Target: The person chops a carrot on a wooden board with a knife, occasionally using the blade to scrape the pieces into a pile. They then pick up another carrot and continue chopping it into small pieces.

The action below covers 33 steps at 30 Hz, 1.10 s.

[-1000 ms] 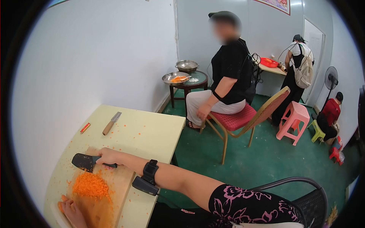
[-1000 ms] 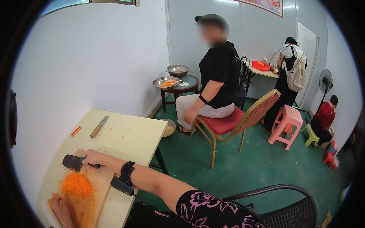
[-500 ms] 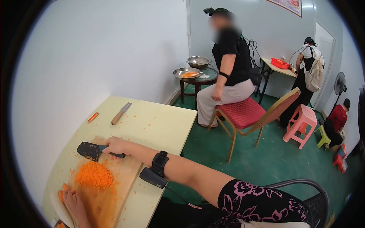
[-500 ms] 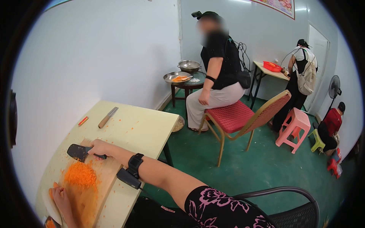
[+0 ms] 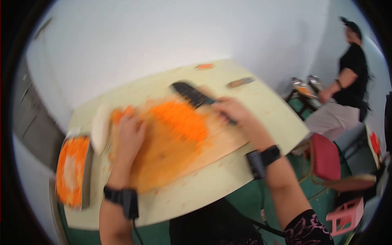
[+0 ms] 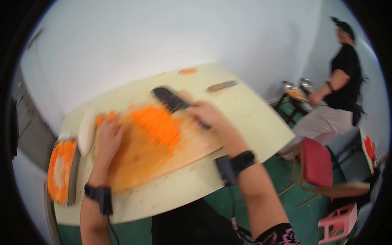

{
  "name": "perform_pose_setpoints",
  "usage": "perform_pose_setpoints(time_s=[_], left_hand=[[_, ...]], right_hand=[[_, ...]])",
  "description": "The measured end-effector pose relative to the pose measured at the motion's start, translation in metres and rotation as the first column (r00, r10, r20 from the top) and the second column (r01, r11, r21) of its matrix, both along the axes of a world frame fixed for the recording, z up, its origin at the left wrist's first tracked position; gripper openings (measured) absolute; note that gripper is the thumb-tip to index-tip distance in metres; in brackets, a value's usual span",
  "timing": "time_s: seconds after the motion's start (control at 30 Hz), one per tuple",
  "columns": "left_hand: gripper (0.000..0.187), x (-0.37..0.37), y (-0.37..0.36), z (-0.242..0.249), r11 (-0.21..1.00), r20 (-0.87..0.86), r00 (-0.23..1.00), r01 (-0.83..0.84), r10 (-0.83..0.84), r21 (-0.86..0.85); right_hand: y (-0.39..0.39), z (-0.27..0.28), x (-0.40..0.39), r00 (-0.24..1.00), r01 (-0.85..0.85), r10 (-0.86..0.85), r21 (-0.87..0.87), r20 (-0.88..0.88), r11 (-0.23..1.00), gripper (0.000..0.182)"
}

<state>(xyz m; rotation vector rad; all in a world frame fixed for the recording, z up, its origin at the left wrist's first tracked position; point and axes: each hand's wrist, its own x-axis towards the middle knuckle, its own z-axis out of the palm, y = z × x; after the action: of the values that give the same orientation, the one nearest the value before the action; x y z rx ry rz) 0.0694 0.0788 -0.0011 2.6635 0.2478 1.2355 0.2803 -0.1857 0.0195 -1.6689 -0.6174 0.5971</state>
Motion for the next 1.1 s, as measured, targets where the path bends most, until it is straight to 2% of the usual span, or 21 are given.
perform_pose_setpoints(time_s=[0.07,0.1,0.17,0.27,0.37,0.47,0.57,0.67,0.7,0.77,0.87,0.97,1.0,1.1], left_hand=[[0.01,0.002,-0.003,0.003,1.0,0.044,0.999,0.028,-0.028,0.013],[0.01,0.005,0.004,-0.002,0.999,0.02,1.0,0.006,-0.007,0.035],[0.011,0.0,-0.005,0.004,1.0,-0.079,0.997,0.014,-0.016,-0.02],[0.015,-0.003,-0.008,0.003,0.994,-0.276,0.96,0.015,-0.045,-0.109],[0.014,-0.002,-0.007,0.006,0.981,-0.281,0.957,0.024,-0.078,-0.191],[0.012,-0.003,-0.005,0.006,0.993,-0.269,0.962,0.016,-0.047,-0.114],[0.013,0.003,0.004,0.015,0.993,0.031,0.994,-0.104,0.106,-0.061],[0.017,0.019,0.034,0.049,0.95,-0.057,0.957,-0.272,0.284,0.156],[0.019,0.029,0.044,0.057,0.919,-0.194,0.91,-0.32,0.365,0.23],[0.023,0.046,0.061,0.065,0.842,-0.42,0.739,-0.385,0.527,0.379],[0.028,0.066,0.053,0.065,0.837,-0.772,0.402,-0.461,0.492,0.294],[0.031,0.072,0.047,0.056,0.865,-0.754,0.476,-0.438,0.453,0.243],[0.036,0.069,0.041,0.053,0.875,-0.676,0.565,-0.387,0.474,0.291],[0.046,0.063,0.036,0.058,0.937,-0.703,0.7,-0.315,0.122,-0.15]], right_hand=[[0.0,0.002,0.003,0.999,0.009,-0.006,-0.064,0.049,0.998,0.014],[0.001,0.0,0.011,0.997,-0.051,0.058,-0.113,0.06,0.992,0.014],[0.001,0.0,0.009,0.997,-0.058,0.055,-0.061,-0.049,0.996,0.016],[0.001,0.005,-0.004,0.999,-0.027,0.026,-0.024,-0.018,0.999,0.02],[0.001,0.005,-0.003,1.0,0.001,-0.002,-0.033,-0.028,0.999,0.026],[0.003,0.005,0.002,0.999,-0.019,0.017,-0.037,-0.035,0.999,0.031],[0.003,0.004,0.002,0.999,-0.025,0.023,-0.044,-0.045,0.999,0.031],[0.001,0.004,0.001,0.997,-0.021,0.019,-0.028,-0.08,0.999,0.029],[0.001,0.001,0.002,0.996,-0.014,0.012,-0.015,-0.088,1.0,0.027],[0.002,-0.002,0.004,0.995,-0.017,0.017,-0.008,-0.097,1.0,0.024],[0.003,0.001,0.007,0.997,-0.008,0.008,0.004,-0.079,1.0,0.021],[0.004,0.0,0.007,0.997,-0.016,0.017,0.008,-0.069,1.0,0.02],[0.003,-0.001,0.007,0.994,-0.027,0.03,0.033,-0.1,0.999,0.021],[0.004,0.0,0.005,0.999,-0.016,0.016,0.009,-0.049,1.0,0.022]])
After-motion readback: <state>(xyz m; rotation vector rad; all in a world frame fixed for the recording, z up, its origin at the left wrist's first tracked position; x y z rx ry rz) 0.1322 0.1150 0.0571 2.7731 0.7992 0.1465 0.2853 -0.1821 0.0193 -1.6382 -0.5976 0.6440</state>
